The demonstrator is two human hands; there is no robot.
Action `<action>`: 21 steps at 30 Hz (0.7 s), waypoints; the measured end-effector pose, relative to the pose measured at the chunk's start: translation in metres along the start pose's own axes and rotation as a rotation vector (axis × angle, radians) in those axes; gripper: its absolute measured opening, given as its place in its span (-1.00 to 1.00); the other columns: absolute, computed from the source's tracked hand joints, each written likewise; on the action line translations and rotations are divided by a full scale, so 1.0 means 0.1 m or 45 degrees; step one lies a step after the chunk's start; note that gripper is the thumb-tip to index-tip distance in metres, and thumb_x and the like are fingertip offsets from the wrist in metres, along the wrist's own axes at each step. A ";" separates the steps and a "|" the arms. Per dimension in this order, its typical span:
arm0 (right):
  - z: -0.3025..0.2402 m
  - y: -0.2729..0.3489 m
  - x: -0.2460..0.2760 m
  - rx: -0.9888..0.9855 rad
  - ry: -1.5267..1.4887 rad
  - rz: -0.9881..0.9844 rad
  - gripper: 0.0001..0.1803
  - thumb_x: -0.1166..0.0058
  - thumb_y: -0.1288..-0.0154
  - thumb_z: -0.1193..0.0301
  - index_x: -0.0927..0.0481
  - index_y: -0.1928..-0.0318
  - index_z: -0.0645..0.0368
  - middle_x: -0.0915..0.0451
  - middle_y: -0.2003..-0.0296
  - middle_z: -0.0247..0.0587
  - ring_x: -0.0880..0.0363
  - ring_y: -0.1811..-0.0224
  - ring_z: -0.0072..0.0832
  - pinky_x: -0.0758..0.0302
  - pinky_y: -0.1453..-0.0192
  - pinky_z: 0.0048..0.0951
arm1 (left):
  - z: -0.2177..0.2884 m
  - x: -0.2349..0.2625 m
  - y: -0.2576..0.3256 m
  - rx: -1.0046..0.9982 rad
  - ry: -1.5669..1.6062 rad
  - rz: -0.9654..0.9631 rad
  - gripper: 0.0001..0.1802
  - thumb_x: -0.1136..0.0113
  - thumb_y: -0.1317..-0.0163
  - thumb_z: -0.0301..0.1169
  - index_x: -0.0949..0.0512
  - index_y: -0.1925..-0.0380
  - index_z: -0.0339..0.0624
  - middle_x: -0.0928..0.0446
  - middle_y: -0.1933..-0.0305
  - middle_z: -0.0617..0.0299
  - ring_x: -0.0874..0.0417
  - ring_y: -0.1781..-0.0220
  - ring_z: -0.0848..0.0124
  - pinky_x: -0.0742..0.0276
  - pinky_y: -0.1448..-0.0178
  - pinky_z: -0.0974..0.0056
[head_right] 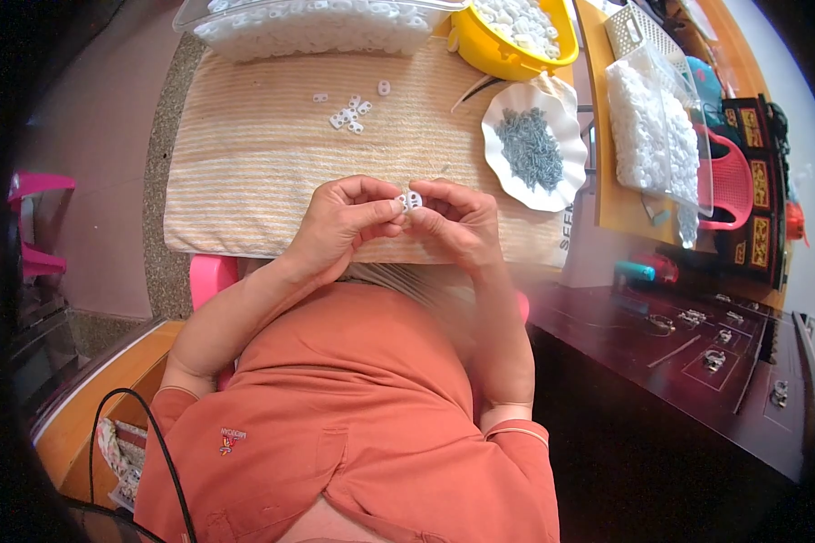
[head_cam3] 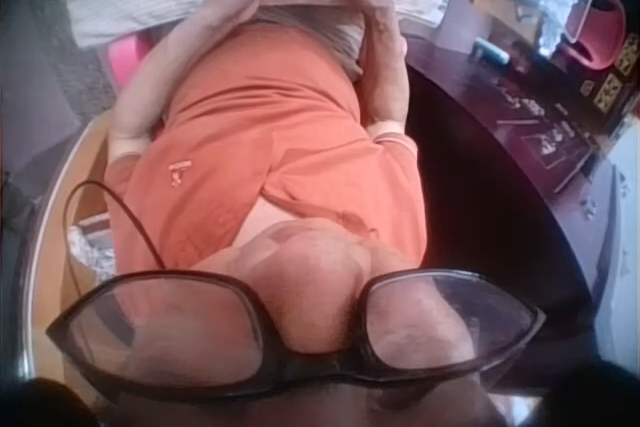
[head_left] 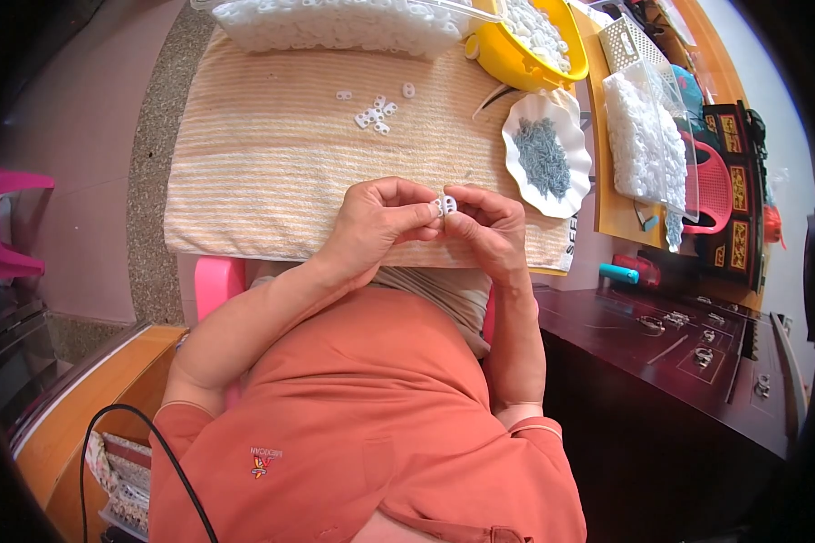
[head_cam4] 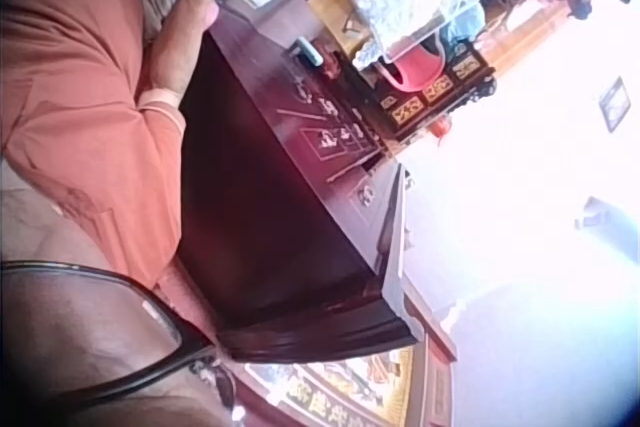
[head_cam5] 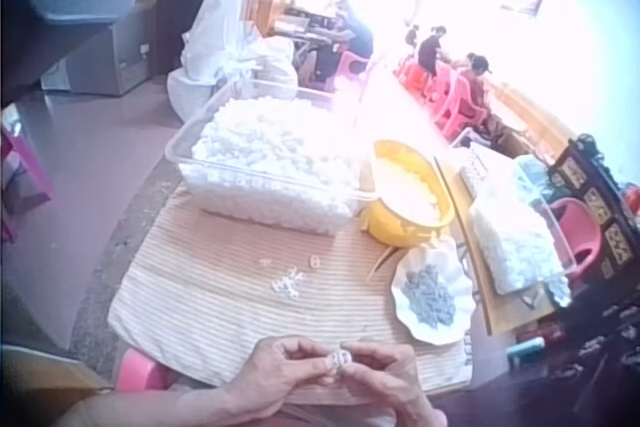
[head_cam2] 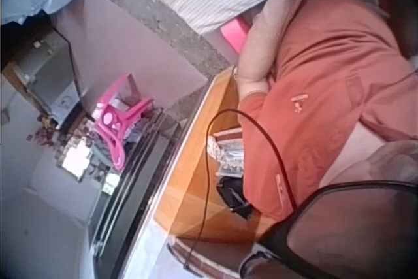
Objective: Assembling small white plastic components by snapping two halves together.
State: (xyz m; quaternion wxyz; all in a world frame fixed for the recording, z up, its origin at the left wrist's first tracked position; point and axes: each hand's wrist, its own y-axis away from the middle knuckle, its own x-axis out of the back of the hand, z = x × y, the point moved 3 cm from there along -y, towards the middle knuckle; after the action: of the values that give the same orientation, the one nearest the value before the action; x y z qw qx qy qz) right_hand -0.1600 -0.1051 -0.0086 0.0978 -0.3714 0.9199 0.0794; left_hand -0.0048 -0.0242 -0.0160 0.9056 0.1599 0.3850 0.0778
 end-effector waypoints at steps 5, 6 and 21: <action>0.01 0.01 0.01 0.000 -0.033 -0.013 -0.66 -0.14 -0.24 0.67 -0.52 -0.05 0.44 -0.63 0.17 -0.05 -0.67 0.16 -0.36 -0.71 0.09 -0.34 | -0.01 0.00 0.00 0.002 0.005 -0.019 -0.86 -0.22 -0.23 -0.55 -0.56 0.21 -0.31 -0.62 0.28 0.14 -0.65 0.29 0.47 -0.63 0.20 0.43; 0.01 0.01 0.01 0.006 -0.045 -0.019 -0.66 -0.14 -0.24 0.67 -0.52 -0.05 0.44 -0.63 0.17 -0.04 -0.67 0.16 -0.35 -0.71 0.09 -0.33 | -0.01 0.00 0.00 0.004 0.002 -0.024 -0.86 -0.22 -0.23 -0.55 -0.56 0.21 -0.31 -0.62 0.29 0.14 -0.64 0.30 0.47 -0.62 0.20 0.43; 0.08 0.02 0.03 -0.040 -0.165 -0.024 -0.66 -0.14 -0.24 0.67 -0.52 -0.05 0.43 -0.63 0.15 -0.01 -0.70 0.22 -0.28 -0.71 0.13 -0.37 | 0.05 -0.05 0.03 0.082 -0.018 -0.008 -0.84 -0.24 -0.22 -0.53 -0.57 0.20 -0.33 -0.63 0.27 0.15 -0.66 0.28 0.46 -0.63 0.22 0.44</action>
State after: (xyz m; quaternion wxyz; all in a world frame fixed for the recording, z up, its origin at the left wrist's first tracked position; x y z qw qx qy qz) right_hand -0.1627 -0.1043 -0.0167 0.1521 -0.3757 0.9067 0.1169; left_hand -0.0048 -0.0237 -0.0083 0.9029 0.1884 0.3814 0.0615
